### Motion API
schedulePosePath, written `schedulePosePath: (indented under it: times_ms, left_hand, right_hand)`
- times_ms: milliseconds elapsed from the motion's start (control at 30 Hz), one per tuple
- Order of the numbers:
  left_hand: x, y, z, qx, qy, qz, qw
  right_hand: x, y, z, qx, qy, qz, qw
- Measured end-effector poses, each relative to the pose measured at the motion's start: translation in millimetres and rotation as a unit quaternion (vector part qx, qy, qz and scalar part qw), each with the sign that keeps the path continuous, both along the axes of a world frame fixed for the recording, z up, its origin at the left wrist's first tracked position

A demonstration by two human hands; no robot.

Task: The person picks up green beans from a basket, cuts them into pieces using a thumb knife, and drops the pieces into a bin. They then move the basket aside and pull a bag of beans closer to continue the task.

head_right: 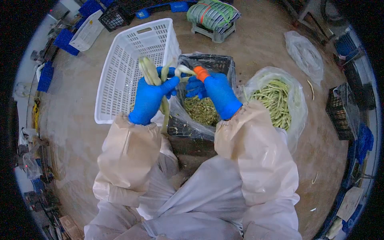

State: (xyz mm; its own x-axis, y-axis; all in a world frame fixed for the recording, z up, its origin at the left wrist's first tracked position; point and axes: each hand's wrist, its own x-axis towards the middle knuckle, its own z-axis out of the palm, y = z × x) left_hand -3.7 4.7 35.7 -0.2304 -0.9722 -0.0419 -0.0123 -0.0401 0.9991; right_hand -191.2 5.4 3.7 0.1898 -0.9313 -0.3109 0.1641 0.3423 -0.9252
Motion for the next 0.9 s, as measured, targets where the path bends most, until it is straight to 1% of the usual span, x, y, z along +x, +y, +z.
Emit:
schedulePosePath:
  times_ms: [33, 133, 233, 333, 433, 533, 633, 733, 767, 833, 900]
  left_hand:
    - [3, -4, -4, 0.007, 0.039, 0.018, 0.999]
    - [7, -5, 0, 0.029, 0.071, 0.024, 0.997]
    - [5, -3, -1, 0.04, 0.059, 0.013, 0.997]
    - [4, -3, -3, 0.046, 0.058, 0.012, 0.997]
    - [3, -2, -3, 0.027, 0.037, 0.008, 0.999]
    - [1, -2, -3, 0.016, 0.028, 0.019, 0.999]
    - [1, -3, -5, 0.024, 0.025, 0.029, 0.999]
    - [-1, -1, -6, 0.002, -0.021, 0.025, 0.999]
    - [-2, -1, -10, -0.024, -0.029, 0.03, 0.999]
    - [-5, -1, -19, -0.077, -0.044, 0.038, 0.995]
    - [-6, 1, -17, -0.162, -0.112, 0.035, 0.98]
  right_hand:
    - [4, 6, 10, -0.07, 0.007, -0.05, 0.996]
    - [5, 9, 29, -0.168, -0.006, -0.057, 0.984]
    - [3, 9, 32, -0.229, 0.037, -0.036, 0.972]
    - [0, 8, 30, -0.233, 0.128, -0.027, 0.964]
    - [5, 13, 37, -0.25, 0.065, -0.023, 0.966]
    - [8, 15, 36, -0.224, 0.096, -0.035, 0.969]
    - [6, 11, 22, -0.209, 0.069, -0.035, 0.975]
    - [7, 14, 19, -0.284, 0.213, -0.051, 0.933]
    - [8, 16, 17, -0.34, 0.284, -0.045, 0.895]
    - [9, 17, 15, -0.442, 0.418, -0.034, 0.793]
    - [9, 20, 16, -0.46, 0.462, -0.02, 0.758]
